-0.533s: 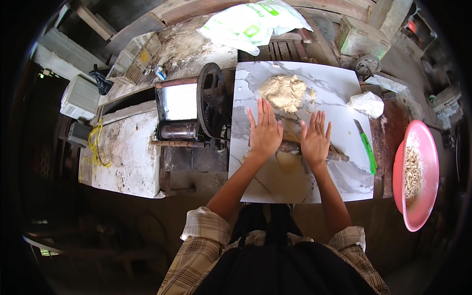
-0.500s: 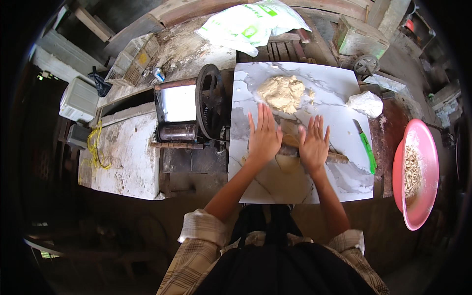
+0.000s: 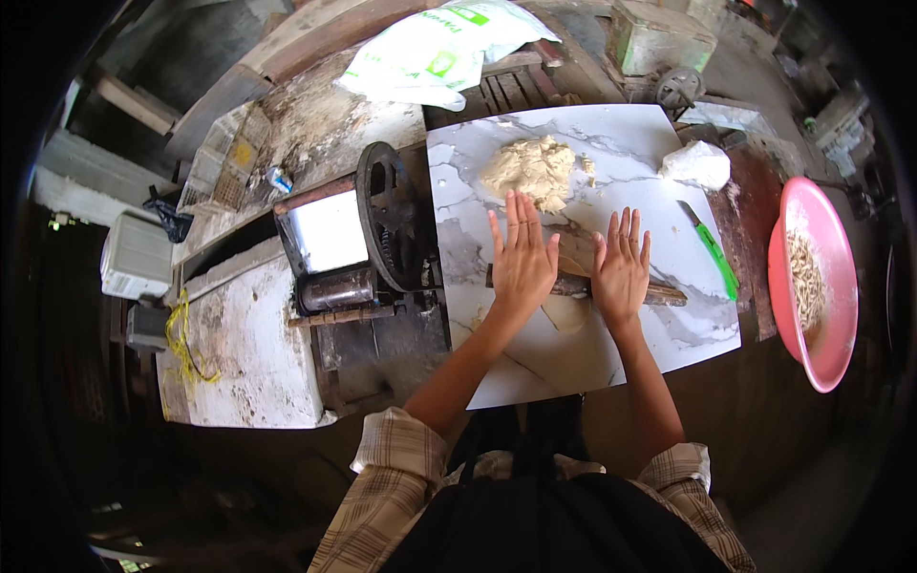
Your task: The person uses a hand-cranked noodle maker to process dough, then flattens dough by hand and with a wooden roller on a table, and cuts a piece of dough with a knife.
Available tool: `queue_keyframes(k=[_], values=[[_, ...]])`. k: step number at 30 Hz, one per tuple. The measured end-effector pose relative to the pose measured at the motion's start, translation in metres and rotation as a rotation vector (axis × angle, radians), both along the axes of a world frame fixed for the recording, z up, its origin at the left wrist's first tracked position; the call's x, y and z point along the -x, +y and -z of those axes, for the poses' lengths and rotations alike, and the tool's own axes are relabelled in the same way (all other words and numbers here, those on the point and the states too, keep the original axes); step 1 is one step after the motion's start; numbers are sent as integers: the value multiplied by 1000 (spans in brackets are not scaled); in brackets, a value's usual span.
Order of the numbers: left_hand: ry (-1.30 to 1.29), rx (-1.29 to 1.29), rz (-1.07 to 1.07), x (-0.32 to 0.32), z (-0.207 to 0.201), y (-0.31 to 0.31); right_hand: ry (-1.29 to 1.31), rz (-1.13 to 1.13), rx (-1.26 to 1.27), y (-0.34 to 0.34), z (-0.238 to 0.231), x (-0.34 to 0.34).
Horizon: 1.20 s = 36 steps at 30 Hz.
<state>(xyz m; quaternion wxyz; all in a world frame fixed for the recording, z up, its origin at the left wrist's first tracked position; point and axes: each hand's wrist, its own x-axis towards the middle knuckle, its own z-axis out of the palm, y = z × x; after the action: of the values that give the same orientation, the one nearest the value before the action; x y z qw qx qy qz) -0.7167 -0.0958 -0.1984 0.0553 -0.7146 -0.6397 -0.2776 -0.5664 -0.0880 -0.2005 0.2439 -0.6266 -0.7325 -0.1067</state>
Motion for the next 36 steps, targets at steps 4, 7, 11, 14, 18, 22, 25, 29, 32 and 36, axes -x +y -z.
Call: queue_keyframes(k=[4, 7, 11, 14, 18, 22, 25, 29, 32, 36], values=[[31, 90, 64, -3, 5, -59, -50, -16, 56, -60, 9, -6], [0, 201, 120, 5, 11, -101, 34, -5, 133, -105, 12, 0], [14, 131, 180, 4, 2, -78, 2, 30, 98, -86, 20, -5], [69, 33, 99, -6, -4, -35, 39, 65, 36, -43, 6, -2], [4, 51, 139, -2, 11, -61, 18, 68, 38, -65, 13, -2], [-85, 80, 278, 10, 26, -105, 54, -4, 33, -112, 19, 0], [9, 98, 220, 10, 15, -112, 60, -42, 10, -122, 8, -4], [60, 54, 400, 32, 16, -95, -41, -182, 62, -121, -5, -15], [46, 12, 540, 42, 16, -77, -54, -304, 146, -115, -5, -29], [-145, -43, 673, 47, 6, -58, 1, -293, 216, -115, -17, -30]])
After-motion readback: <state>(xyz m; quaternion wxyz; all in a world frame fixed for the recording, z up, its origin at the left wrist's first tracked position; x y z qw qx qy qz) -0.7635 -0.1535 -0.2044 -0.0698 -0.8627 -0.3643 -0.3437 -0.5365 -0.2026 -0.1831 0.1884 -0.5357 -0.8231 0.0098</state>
